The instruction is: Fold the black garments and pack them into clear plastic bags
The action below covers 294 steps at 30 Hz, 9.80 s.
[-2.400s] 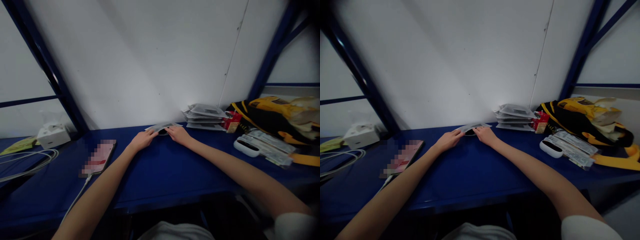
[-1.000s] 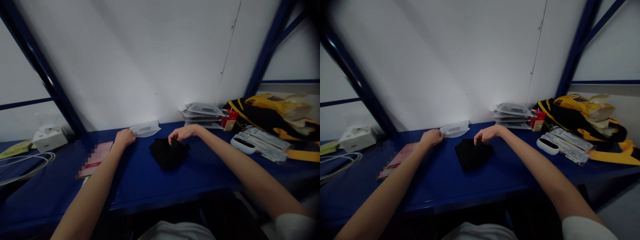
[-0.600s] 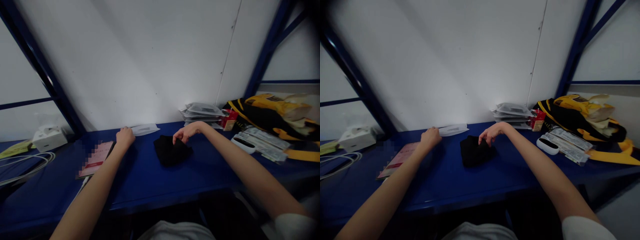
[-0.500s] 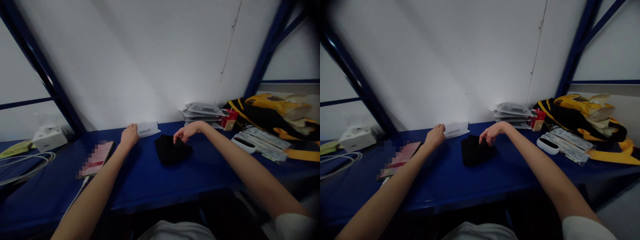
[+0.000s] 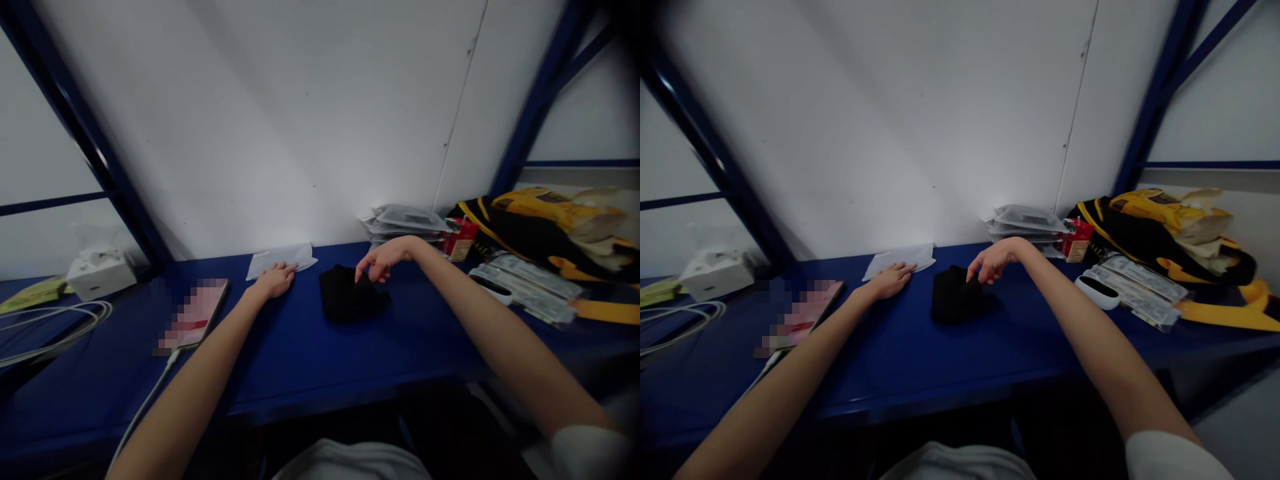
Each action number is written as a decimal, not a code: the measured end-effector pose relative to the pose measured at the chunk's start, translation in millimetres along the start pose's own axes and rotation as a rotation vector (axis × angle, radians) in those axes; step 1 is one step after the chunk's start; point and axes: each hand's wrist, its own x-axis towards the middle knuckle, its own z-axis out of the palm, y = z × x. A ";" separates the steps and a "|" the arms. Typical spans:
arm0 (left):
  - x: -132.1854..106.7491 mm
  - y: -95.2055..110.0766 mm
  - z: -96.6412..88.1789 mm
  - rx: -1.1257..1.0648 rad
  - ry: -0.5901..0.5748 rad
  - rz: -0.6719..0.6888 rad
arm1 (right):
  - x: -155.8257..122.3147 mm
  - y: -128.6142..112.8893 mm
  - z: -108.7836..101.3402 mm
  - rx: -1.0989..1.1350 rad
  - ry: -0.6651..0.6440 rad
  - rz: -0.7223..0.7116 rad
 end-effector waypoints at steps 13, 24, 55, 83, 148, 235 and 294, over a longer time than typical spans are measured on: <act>-7.1 13.4 -19.0 -0.166 0.353 -0.018 | 10.4 -18.4 6.3 0.236 0.227 -0.419; -23.4 32.8 -49.0 -0.937 -0.066 -0.196 | 38.7 -20.6 22.1 0.614 0.332 -0.573; -26.2 63.9 -27.5 -0.348 0.084 0.584 | 33.2 5.7 8.7 -0.281 0.120 0.278; -33.6 8.0 -55.6 -0.345 -0.027 0.251 | 14.7 28.1 -11.7 -0.126 0.392 0.185; -71.8 55.6 -75.9 -0.631 -1.252 0.450 | 20.5 -17.6 22.8 0.067 -0.315 0.258; -44.8 48.9 -58.9 -0.213 0.994 0.334 | 26.7 -48.4 39.3 -0.138 1.233 -0.384; -36.5 41.9 -47.9 -0.252 0.642 0.175 | 31.4 -46.7 40.3 -0.794 1.237 -0.129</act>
